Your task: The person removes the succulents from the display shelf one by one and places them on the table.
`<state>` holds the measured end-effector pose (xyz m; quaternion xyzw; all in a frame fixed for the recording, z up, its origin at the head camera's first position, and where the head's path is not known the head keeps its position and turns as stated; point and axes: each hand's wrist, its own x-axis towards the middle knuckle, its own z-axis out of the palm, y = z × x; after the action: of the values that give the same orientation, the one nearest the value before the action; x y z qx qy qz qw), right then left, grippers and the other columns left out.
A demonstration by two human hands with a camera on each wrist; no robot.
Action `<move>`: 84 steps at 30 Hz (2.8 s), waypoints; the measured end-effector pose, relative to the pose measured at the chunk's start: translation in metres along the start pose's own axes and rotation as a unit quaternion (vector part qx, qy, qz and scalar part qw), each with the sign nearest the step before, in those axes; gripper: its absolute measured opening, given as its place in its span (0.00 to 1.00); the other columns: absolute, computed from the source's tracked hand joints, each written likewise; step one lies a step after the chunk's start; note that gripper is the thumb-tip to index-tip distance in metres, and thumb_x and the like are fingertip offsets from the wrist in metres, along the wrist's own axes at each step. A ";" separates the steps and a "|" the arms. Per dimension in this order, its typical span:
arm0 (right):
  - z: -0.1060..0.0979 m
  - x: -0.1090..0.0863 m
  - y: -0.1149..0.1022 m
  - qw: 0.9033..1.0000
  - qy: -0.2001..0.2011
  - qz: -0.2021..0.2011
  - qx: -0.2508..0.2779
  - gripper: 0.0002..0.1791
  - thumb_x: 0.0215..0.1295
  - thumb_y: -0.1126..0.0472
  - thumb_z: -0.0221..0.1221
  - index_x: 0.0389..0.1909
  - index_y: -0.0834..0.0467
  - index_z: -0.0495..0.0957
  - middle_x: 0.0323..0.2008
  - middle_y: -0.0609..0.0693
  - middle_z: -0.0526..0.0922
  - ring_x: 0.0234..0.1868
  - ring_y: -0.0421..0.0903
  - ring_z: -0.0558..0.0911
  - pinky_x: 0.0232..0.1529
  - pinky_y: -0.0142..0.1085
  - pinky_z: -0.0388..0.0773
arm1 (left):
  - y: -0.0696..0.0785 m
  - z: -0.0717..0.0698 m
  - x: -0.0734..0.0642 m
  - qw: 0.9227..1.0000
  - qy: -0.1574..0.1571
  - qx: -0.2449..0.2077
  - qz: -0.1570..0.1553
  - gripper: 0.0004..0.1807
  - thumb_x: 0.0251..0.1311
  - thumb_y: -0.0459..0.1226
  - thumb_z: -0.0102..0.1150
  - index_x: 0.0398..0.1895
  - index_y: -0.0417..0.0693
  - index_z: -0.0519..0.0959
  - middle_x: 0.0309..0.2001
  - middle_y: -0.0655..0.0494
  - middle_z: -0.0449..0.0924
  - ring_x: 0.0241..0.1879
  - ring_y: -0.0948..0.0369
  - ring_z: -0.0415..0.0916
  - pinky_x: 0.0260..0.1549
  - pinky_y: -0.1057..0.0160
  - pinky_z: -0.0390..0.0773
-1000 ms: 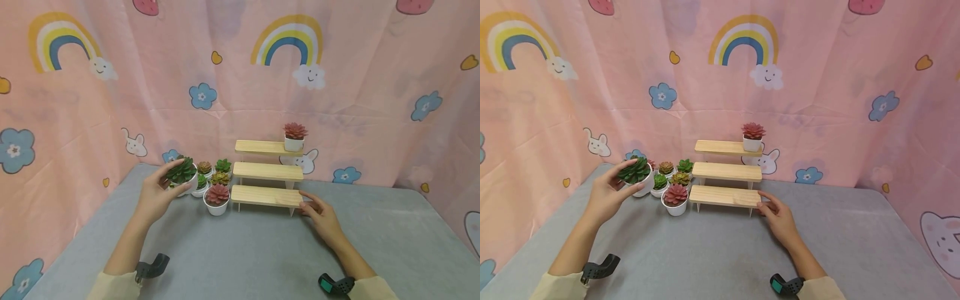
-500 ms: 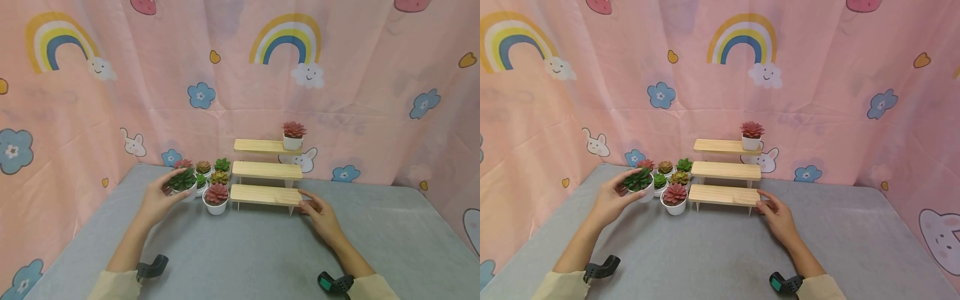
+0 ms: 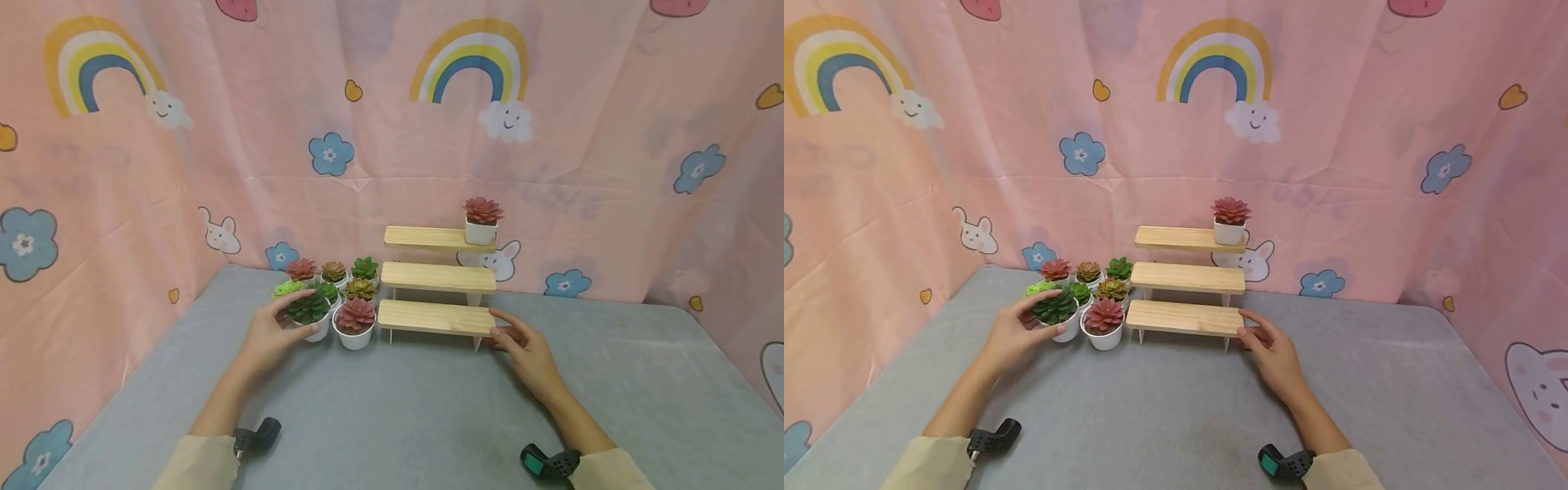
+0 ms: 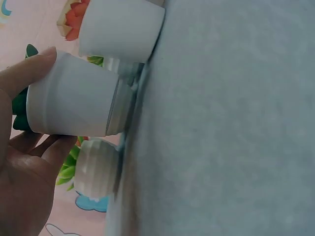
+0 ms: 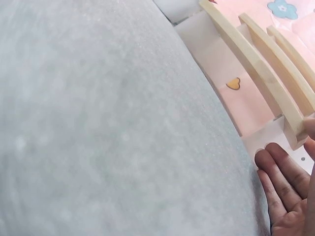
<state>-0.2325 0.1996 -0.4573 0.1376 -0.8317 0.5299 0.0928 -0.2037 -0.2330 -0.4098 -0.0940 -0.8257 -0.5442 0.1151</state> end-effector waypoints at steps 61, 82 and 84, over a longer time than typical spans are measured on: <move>-0.002 -0.002 -0.001 1.000 0.001 0.011 -0.005 0.24 0.71 0.51 0.53 0.65 0.53 0.69 0.46 0.60 0.84 0.41 0.35 0.83 0.44 0.29 0.81 | 0.107 0.019 0.034 0.987 -0.041 0.146 0.050 0.24 0.59 0.54 0.61 0.59 0.67 0.73 0.63 0.59 0.72 0.65 0.50 0.67 0.62 0.43 0.68; -0.003 -0.001 -0.005 1.000 0.002 0.014 0.012 0.23 0.70 0.56 0.54 0.64 0.57 0.70 0.45 0.61 0.84 0.44 0.50 0.85 0.44 0.34 0.83 | 0.173 0.116 0.111 0.977 -0.076 0.104 0.168 0.22 0.60 0.41 0.63 0.59 0.55 0.76 0.59 0.58 0.76 0.59 0.58 0.73 0.63 0.57 0.69; -0.004 -0.004 -0.014 1.000 0.001 0.011 0.013 0.22 0.71 0.58 0.54 0.63 0.59 0.70 0.44 0.63 0.84 0.44 0.53 0.85 0.44 0.36 0.83 | 0.173 0.125 0.118 0.978 -0.074 0.090 0.172 0.22 0.59 0.40 0.64 0.58 0.54 0.77 0.59 0.57 0.77 0.58 0.57 0.74 0.63 0.56 0.69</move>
<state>-0.2245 0.1980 -0.4452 0.1294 -0.8260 0.5419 0.0856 -0.2785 -0.0465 -0.2714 -0.2641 -0.8489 -0.4311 0.1540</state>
